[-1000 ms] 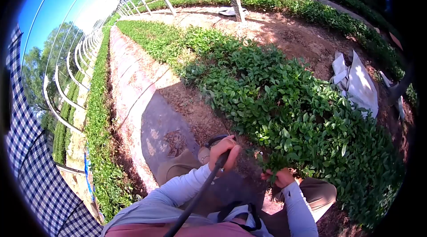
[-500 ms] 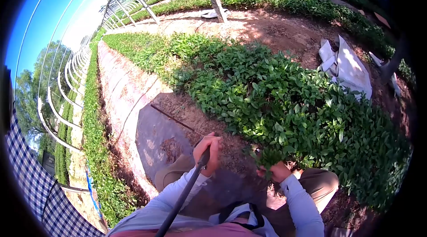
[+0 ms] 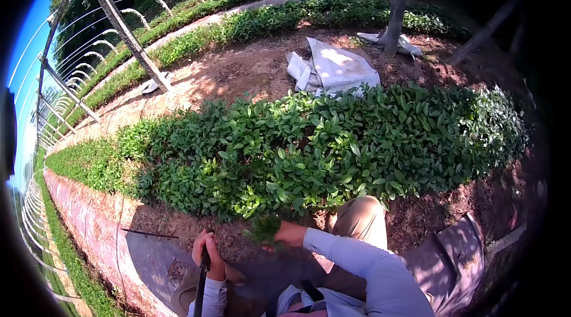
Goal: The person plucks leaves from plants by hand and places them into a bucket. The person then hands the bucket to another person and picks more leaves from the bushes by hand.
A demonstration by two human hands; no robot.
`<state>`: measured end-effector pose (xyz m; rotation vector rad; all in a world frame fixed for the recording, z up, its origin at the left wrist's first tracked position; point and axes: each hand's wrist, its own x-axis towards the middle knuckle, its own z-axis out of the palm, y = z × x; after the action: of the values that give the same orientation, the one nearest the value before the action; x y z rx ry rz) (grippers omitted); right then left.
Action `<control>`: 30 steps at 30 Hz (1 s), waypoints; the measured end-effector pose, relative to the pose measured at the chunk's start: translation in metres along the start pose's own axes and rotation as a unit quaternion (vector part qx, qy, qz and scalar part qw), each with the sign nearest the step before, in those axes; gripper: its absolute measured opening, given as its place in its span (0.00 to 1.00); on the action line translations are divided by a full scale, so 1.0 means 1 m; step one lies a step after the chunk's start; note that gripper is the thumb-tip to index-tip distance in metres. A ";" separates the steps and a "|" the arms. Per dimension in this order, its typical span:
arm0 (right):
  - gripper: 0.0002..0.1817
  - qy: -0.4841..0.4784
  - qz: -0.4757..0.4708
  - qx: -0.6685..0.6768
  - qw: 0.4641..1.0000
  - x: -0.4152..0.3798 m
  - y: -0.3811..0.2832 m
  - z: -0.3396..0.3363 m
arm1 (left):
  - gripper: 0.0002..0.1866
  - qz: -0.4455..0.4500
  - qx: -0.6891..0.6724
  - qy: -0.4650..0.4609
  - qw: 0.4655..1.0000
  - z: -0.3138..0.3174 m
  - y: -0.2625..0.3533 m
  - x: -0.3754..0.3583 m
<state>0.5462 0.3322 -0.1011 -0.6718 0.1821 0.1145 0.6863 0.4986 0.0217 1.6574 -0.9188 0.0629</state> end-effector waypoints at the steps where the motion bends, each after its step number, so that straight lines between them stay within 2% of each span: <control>1: 0.21 0.002 -0.001 -0.004 1.000 0.000 0.002 -0.004 | 0.05 0.001 -0.003 -0.011 1.000 0.004 0.003 0.000; 3: 0.20 0.005 -0.001 -0.013 1.000 -0.001 0.008 -0.012 | 0.04 0.008 -0.011 -0.028 1.000 0.011 0.010 0.001; 4: 0.19 0.017 0.006 0.030 0.999 -0.001 0.012 -0.014 | 0.04 0.012 -0.015 -0.033 0.999 0.013 0.010 0.000; 8: 0.19 0.045 0.002 -0.018 0.999 0.000 0.011 -0.020 | 0.05 0.024 -0.026 -0.054 0.998 0.017 0.014 -0.001; 11: 0.19 0.043 -0.029 0.021 0.998 -0.002 0.014 -0.019 | 0.07 0.025 -0.039 -0.055 0.997 0.020 0.015 -0.002; 12: 0.17 0.043 -0.020 -0.022 0.999 0.001 0.017 -0.028 | 0.08 0.028 -0.047 -0.055 0.997 0.022 0.015 -0.001; 14: 0.12 0.020 -0.193 -0.193 0.962 0.005 0.033 -0.046 | 0.08 0.021 -0.040 -0.056 0.997 0.022 0.015 -0.003; 17: 0.11 0.060 -0.106 -0.064 0.991 -0.024 -0.018 -0.014 | 0.09 0.030 -0.035 -0.051 0.998 0.020 0.019 -0.002; 19: 0.12 0.071 -0.151 -0.016 0.986 -0.058 -0.062 0.012 | 0.09 0.027 -0.043 -0.042 0.998 0.018 0.014 -0.003; 21: 0.20 0.116 -0.235 -0.186 0.947 -0.095 -0.093 0.006 | 0.09 0.029 -0.039 -0.038 0.998 0.015 0.011 -0.006; 23: 0.19 0.260 -0.369 -0.341 0.825 -0.135 -0.113 0.006 | 0.09 0.033 -0.037 -0.042 0.998 0.013 0.015 -0.005; 25: 0.18 0.357 -0.330 -0.404 0.775 -0.179 -0.123 -0.016 | 0.09 0.039 -0.042 -0.042 0.997 0.013 0.019 -0.004; 27: 0.17 0.450 -0.350 -0.379 0.729 -0.205 -0.116 -0.020 | 0.08 0.041 -0.046 -0.042 0.997 0.014 0.023 -0.006; 28: 0.18 0.470 -0.367 -0.346 0.724 -0.211 -0.110 -0.018 | 0.08 0.043 -0.050 -0.048 0.997 0.014 0.025 -0.006; 30: 0.17 0.528 -0.378 -0.376 0.661 -0.212 -0.085 -0.009 | 0.08 0.046 -0.061 -0.067 0.995 0.015 0.029 -0.008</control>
<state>0.3520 0.2508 -0.0134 -1.5519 1.0026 -1.1229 0.6576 0.4897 0.0362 1.5196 -1.0804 -0.0409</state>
